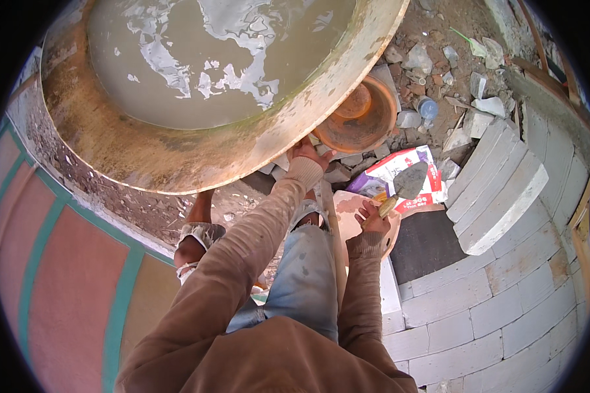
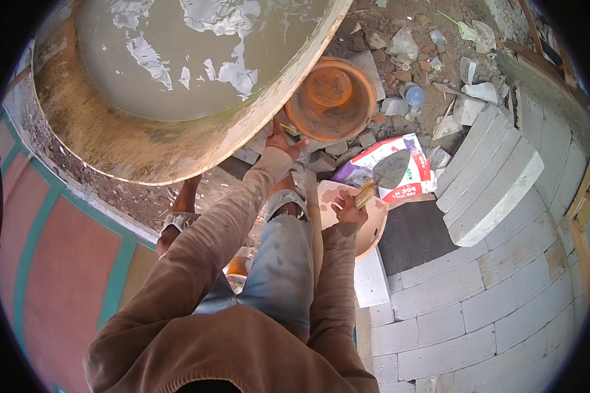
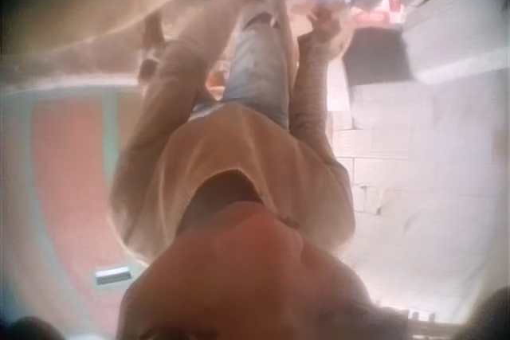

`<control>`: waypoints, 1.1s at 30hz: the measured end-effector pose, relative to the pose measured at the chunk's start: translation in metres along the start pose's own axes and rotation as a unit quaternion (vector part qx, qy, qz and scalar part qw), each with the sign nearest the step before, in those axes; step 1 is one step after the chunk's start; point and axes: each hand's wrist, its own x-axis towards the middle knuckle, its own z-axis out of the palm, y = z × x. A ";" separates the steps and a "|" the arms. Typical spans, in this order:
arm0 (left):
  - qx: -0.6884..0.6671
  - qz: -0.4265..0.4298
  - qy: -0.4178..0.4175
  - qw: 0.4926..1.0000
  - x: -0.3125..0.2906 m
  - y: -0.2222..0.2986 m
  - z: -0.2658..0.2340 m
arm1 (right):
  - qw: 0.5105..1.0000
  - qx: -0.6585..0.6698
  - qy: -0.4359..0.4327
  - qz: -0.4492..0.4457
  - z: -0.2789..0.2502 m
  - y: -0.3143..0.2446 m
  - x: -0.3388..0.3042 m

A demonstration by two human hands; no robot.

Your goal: The person cleans several small buckets by using a trowel to scrape out residue, rinsing them in a large vat of water, and stacking them.

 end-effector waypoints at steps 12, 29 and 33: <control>-0.151 -0.179 -0.201 0.951 -0.047 -0.224 -0.067 | 0.986 -0.051 0.062 -0.147 0.079 -0.024 0.017; -0.247 -0.463 0.376 0.764 0.116 -0.645 -0.116 | 0.692 -0.077 -0.125 -0.707 0.236 0.114 -0.211; -0.131 -0.321 0.183 0.920 0.126 -0.666 -0.126 | 0.572 -0.176 -0.182 -0.780 0.247 0.184 -0.219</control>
